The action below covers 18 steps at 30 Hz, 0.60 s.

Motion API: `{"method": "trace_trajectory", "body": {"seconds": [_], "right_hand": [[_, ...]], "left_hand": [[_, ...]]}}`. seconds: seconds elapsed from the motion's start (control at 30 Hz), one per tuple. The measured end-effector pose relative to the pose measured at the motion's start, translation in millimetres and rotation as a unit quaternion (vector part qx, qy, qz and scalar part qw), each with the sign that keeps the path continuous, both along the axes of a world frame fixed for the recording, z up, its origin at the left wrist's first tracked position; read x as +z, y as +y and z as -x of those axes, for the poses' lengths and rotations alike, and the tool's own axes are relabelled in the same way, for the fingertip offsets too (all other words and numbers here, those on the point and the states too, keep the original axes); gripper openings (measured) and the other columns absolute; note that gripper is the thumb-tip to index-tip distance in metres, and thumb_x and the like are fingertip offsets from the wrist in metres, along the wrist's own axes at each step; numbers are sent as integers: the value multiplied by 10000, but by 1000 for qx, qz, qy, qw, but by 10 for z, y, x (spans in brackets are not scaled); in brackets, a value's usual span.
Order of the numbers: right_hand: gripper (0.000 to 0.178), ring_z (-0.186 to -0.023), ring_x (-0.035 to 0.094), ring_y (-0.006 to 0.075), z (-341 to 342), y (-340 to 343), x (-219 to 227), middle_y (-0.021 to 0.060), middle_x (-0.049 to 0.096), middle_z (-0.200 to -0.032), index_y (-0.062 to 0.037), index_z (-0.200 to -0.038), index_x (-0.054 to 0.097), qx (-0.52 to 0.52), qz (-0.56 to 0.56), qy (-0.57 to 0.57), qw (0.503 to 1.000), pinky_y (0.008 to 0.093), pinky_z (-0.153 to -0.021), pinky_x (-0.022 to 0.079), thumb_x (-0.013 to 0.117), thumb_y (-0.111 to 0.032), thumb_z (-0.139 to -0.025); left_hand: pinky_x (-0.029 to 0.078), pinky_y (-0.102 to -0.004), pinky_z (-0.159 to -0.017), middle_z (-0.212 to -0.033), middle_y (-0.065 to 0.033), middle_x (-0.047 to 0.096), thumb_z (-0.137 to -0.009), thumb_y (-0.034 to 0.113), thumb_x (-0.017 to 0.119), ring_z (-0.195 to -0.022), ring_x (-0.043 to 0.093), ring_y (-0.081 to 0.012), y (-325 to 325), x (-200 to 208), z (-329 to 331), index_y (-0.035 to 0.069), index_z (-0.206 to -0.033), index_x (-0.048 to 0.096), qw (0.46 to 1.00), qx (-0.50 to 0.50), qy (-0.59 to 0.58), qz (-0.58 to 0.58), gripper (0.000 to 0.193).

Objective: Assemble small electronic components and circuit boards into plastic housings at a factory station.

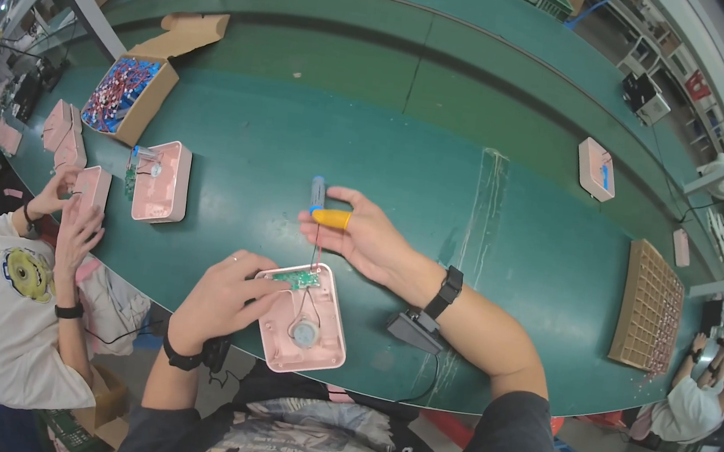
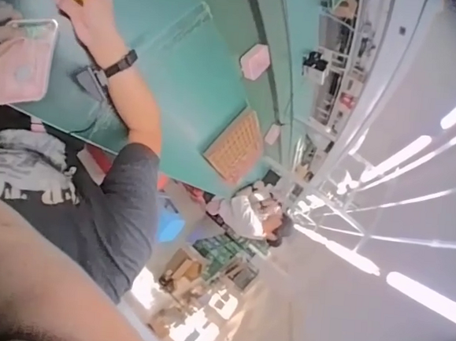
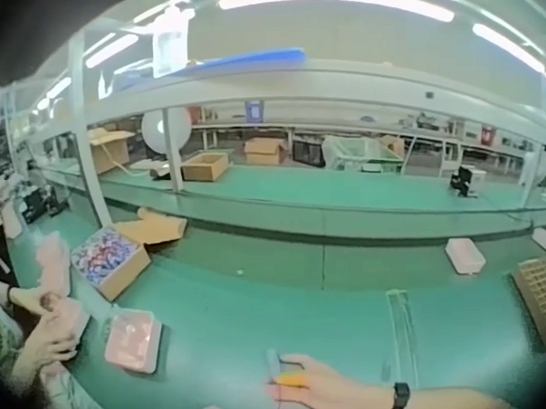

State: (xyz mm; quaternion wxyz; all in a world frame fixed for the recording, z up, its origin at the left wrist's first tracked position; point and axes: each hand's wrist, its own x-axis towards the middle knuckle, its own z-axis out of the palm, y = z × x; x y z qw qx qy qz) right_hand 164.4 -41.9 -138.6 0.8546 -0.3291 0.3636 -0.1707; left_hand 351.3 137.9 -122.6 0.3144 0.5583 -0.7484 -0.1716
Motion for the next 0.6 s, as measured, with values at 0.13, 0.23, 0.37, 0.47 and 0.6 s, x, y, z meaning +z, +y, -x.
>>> {"method": "trace_trajectory", "body": {"seconds": [0.13, 0.23, 0.37, 0.47, 0.6], "right_hand": [[282, -1084, 698, 252, 49, -208, -155, 227, 669, -1235, 5, -1319, 541, 16, -61, -50, 997, 365, -913, 593, 569, -119, -1067], [330, -1064, 695, 245, 79, -250, -173, 204, 675, -1222, 2, -1363, 516, 13, -40, -81, 996, 363, -913, 588, 582, -110, -1060], [318, -1018, 690, 241, 105, -267, -59, 155, 689, -1184, -27, -1331, 568, 36, 191, -88, 977, 366, -898, 579, 627, -111, -1030], [273, -982, 686, 244, 121, -237, 211, 120, 698, -1150, -53, -1251, 633, 60, 472, -70, 876, 373, -882, 571, 672, -107, -986], [214, -941, 677, 252, 197, -112, 394, 76, 701, -1095, -86, -1106, 710, 110, 769, -37, 629, 387, -848, 556, 739, -97, -895]], "left_hand": [[539, -375, -754, -1032, -86, 679, -839, 74, 732, -888, 645, -277, -6, -99, -62, 86, -1021, 770, 1000, 14, 11, -18, 186], [537, -377, -753, -1024, -89, 677, -844, 74, 728, -885, 645, -280, -14, -128, -66, 84, -1017, 771, 999, 24, 16, -26, 179], [534, -377, -746, -1012, -96, 672, -859, 71, 721, -876, 646, -282, -19, -139, -82, 75, -1012, 772, 998, 54, 16, -28, 162], [532, -378, -742, -1005, -102, 669, -872, 71, 716, -868, 647, -284, -67, -154, -130, 63, -1009, 770, 995, 100, 11, -19, 147], [528, -378, -735, -1003, -110, 666, -888, 74, 710, -858, 649, -287, -71, -183, -166, 46, -1013, 766, 985, 168, 6, -29, 140]]}}
